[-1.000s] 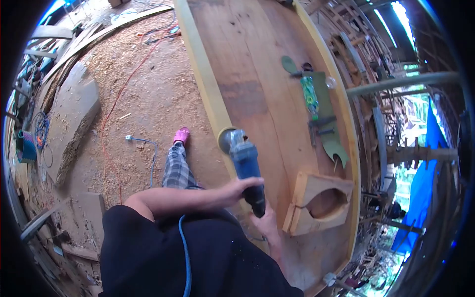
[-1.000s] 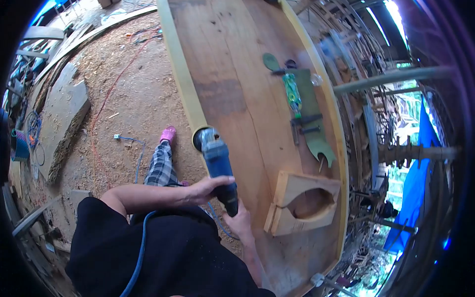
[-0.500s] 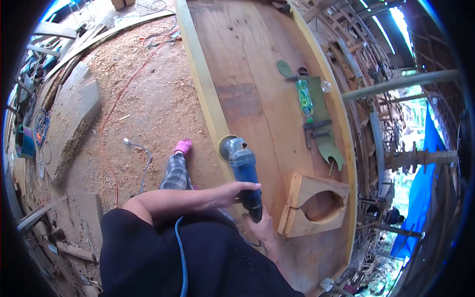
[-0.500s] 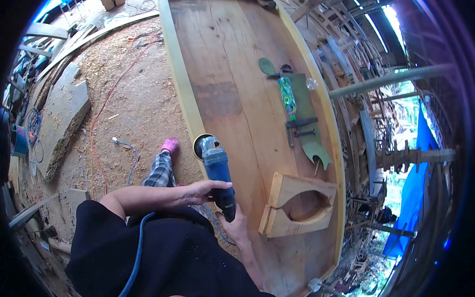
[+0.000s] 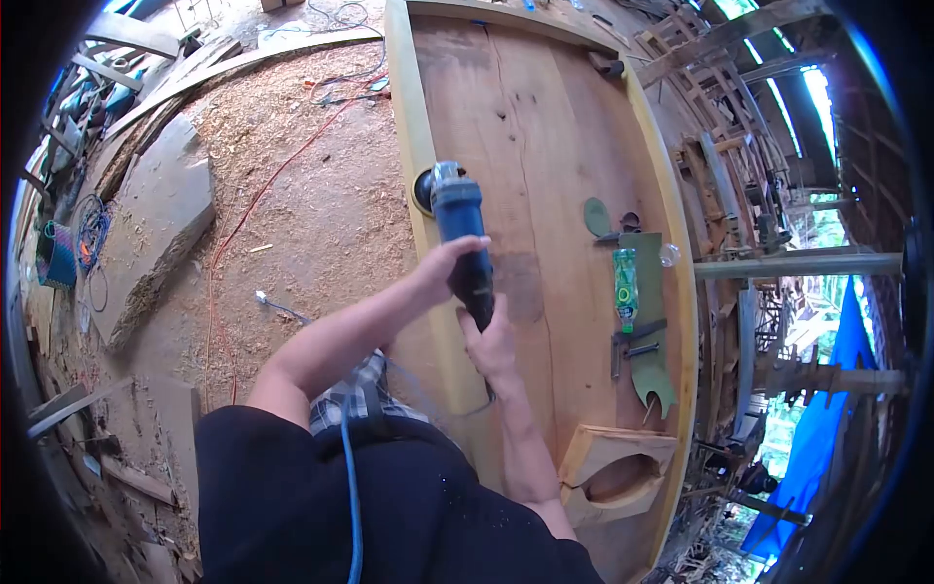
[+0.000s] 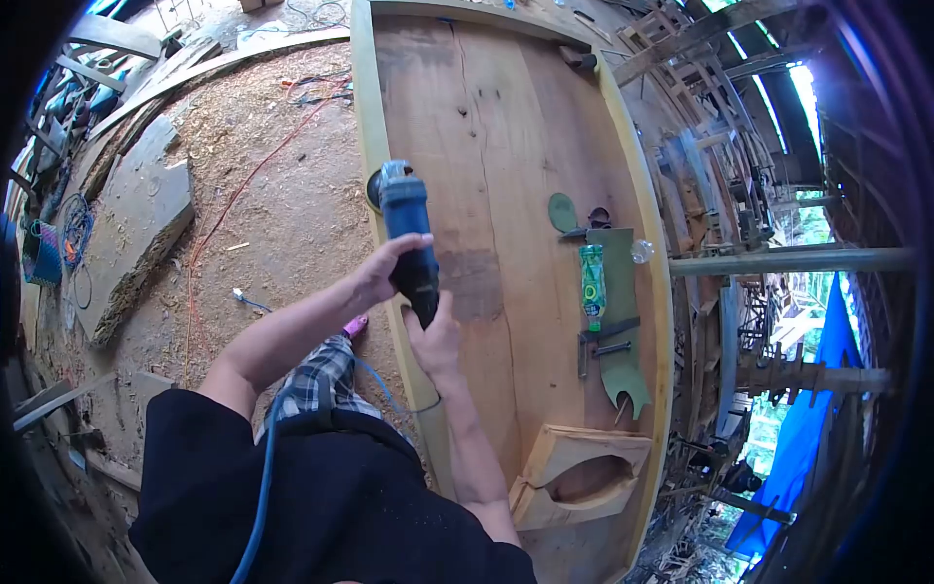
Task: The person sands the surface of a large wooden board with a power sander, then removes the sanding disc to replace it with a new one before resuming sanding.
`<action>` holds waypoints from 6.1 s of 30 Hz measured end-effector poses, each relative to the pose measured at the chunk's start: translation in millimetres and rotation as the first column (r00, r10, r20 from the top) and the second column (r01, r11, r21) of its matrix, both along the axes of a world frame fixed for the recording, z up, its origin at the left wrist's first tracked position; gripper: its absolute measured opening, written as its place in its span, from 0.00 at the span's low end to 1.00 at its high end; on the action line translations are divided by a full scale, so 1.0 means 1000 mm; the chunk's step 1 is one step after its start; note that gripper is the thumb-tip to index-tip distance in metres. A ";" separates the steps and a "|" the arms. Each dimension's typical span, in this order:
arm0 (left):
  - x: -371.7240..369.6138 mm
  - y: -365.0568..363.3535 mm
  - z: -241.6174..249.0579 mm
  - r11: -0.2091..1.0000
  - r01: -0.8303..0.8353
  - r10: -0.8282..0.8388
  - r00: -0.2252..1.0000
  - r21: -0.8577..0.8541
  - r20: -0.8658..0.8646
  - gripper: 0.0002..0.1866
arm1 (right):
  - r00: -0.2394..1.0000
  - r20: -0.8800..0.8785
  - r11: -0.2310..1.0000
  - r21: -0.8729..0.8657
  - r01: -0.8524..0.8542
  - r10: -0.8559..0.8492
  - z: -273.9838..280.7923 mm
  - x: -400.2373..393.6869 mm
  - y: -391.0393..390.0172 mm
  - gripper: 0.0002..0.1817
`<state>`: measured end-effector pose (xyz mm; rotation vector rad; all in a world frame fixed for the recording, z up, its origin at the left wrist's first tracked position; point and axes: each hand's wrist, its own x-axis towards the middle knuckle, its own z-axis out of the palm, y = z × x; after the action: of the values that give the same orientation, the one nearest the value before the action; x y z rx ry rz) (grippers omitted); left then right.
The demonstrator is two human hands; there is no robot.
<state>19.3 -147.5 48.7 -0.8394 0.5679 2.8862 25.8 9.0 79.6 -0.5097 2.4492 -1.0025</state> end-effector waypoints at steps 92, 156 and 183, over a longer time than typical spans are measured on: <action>0.305 0.364 0.044 -0.039 0.982 -0.990 -0.064 0.185 0.127 0.21 | 0.295 0.327 0.292 -0.059 0.955 -0.898 0.027 0.481 0.276 0.33; 0.537 0.781 0.023 -0.225 0.974 -0.973 -0.225 0.013 0.053 0.20 | 0.017 0.269 0.022 0.018 1.000 -0.963 0.036 0.706 0.649 0.29; 0.577 0.835 0.026 -0.220 0.975 -0.965 -0.217 -0.004 0.146 0.25 | 0.034 0.350 -0.007 -0.114 0.993 -0.936 0.017 0.756 0.693 0.31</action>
<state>596.2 687.8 74.6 -0.1537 0.8353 1.1616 782.3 702.5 96.4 1.5468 2.1664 -1.8494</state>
